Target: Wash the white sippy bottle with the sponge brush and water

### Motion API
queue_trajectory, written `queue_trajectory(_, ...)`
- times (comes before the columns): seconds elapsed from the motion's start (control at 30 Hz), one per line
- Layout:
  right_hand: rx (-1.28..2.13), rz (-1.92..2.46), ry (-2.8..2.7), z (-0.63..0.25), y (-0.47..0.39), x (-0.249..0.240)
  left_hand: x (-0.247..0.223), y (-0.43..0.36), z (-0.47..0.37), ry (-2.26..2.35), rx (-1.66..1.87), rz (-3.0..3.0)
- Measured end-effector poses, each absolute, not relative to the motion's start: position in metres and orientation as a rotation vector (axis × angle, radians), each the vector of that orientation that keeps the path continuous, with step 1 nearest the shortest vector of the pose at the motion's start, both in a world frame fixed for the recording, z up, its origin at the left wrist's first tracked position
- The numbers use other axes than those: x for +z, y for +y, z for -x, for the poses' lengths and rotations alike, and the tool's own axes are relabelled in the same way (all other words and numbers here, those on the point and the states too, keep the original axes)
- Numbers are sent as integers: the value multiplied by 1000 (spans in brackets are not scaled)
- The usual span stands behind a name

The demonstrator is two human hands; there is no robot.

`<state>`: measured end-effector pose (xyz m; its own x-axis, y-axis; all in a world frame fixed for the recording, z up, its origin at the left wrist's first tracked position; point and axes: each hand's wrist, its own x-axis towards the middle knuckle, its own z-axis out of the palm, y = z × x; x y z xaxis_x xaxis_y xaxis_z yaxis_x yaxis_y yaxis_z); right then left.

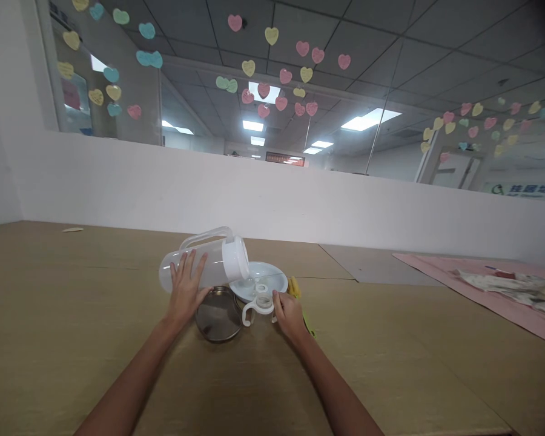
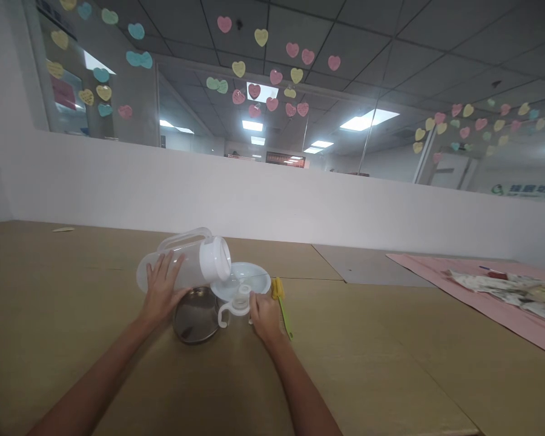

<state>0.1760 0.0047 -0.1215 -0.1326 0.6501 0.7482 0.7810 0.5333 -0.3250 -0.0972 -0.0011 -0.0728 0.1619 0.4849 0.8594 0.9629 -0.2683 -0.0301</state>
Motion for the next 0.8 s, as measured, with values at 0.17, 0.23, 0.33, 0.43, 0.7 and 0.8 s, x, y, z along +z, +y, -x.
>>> queue_trajectory(0.17,-175,1187,-1849,-176,4,-122,-73,-1,98,-1341,-1002,1832)
queue_trajectory(0.23,-182,1189,-1843,-176,4,-122,-72,-1,99,-1333,-1004,1836)
queue_trajectory(0.33,-186,1190,-1839,-176,4,-122,-71,-3,99,-1315,-1010,1837)
queue_trajectory(0.43,-183,1189,-1840,-176,4,-122,-67,-7,97,-1283,-1070,1807)
queue_trajectory(0.7,-169,1188,-1850,-175,1,-118,-68,-15,101,-1377,-1353,1792)
queue_trajectory(0.8,-169,1189,-1847,-175,1,-117,-72,-11,109,-1210,-1205,1902)
